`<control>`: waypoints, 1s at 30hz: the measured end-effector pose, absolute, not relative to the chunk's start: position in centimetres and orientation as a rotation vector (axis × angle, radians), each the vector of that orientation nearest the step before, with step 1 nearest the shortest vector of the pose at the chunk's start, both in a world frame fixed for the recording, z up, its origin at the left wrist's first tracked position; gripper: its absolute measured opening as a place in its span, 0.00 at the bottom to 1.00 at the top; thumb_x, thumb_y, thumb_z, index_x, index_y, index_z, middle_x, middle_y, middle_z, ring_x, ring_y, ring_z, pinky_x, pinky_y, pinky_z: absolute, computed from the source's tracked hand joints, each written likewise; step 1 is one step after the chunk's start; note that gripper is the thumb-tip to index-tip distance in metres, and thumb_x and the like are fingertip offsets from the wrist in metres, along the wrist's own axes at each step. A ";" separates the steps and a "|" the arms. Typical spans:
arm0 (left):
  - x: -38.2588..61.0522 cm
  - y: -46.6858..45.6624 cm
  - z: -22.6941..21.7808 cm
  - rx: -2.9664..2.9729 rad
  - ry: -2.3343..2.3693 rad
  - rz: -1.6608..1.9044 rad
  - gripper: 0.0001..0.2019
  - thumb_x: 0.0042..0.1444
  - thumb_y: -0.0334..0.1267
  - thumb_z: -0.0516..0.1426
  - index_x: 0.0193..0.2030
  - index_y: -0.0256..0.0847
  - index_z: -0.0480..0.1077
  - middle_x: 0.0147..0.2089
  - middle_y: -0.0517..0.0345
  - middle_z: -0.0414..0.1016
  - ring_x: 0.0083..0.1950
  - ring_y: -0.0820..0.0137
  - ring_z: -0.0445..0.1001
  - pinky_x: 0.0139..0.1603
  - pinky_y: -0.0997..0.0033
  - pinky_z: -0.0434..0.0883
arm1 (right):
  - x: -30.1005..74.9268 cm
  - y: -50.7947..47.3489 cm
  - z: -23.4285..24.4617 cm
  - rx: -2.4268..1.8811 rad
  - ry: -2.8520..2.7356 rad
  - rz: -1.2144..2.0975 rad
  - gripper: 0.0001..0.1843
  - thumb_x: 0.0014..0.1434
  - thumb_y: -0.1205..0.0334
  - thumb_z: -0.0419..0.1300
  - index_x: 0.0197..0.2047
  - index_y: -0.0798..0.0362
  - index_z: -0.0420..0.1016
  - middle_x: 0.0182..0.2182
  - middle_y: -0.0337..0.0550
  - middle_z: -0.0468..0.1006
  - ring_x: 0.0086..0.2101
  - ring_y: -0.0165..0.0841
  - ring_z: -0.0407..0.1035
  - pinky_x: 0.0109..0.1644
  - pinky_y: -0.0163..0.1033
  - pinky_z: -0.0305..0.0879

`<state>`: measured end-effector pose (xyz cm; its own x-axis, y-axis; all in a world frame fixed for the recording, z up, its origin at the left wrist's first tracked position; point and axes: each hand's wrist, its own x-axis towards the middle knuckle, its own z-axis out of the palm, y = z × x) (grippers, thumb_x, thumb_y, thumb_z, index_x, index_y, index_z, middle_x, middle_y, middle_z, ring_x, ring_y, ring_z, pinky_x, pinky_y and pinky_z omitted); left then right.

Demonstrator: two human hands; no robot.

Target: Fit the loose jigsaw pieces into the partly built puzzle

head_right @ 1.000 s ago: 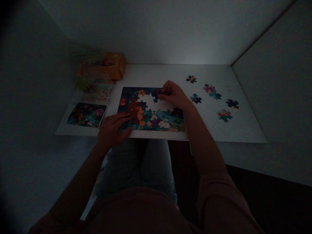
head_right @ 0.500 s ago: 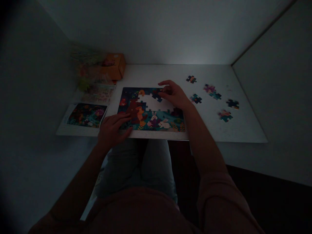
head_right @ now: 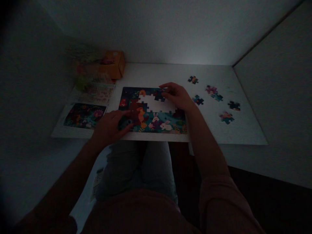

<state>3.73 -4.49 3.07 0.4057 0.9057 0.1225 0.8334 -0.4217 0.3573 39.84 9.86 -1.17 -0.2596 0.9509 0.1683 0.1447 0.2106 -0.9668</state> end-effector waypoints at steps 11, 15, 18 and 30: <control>7.4 10.9 2.9 2.317 1.669 0.481 0.20 0.78 0.51 0.65 0.69 0.44 0.79 0.47 0.43 0.88 0.53 0.43 0.87 0.56 0.47 0.82 | 40.8 9.3 -0.9 -1.171 -1.553 1.064 0.26 0.56 0.40 0.89 0.50 0.39 0.88 0.35 0.39 0.84 0.29 0.37 0.72 0.27 0.42 0.69; 7.7 11.9 1.0 2.255 1.684 0.569 0.22 0.79 0.50 0.65 0.74 0.45 0.75 0.49 0.41 0.89 0.52 0.44 0.88 0.54 0.47 0.82 | 41.2 9.3 -1.4 -1.210 -1.528 1.083 0.26 0.58 0.39 0.89 0.50 0.39 0.88 0.36 0.41 0.85 0.30 0.39 0.75 0.30 0.45 0.73; 7.7 11.4 0.5 2.298 1.674 0.509 0.19 0.79 0.46 0.65 0.71 0.44 0.77 0.53 0.38 0.90 0.54 0.43 0.88 0.57 0.45 0.83 | 41.3 9.2 -1.5 -1.199 -1.502 1.047 0.26 0.55 0.41 0.90 0.45 0.40 0.85 0.37 0.44 0.87 0.35 0.42 0.80 0.36 0.48 0.77; 7.8 11.7 1.3 2.210 1.606 0.695 0.22 0.81 0.48 0.63 0.76 0.47 0.74 0.49 0.45 0.89 0.53 0.46 0.87 0.55 0.52 0.80 | 37.0 11.1 2.7 -1.174 -1.708 1.123 0.26 0.65 0.33 0.85 0.49 0.41 0.84 0.39 0.41 0.89 0.37 0.40 0.82 0.41 0.47 0.83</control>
<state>7.84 11.67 1.28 0.2493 0.9484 0.1962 0.7922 -0.3162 0.5219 36.99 11.14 2.67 -0.2843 0.9528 0.1063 0.2798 0.1885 -0.9414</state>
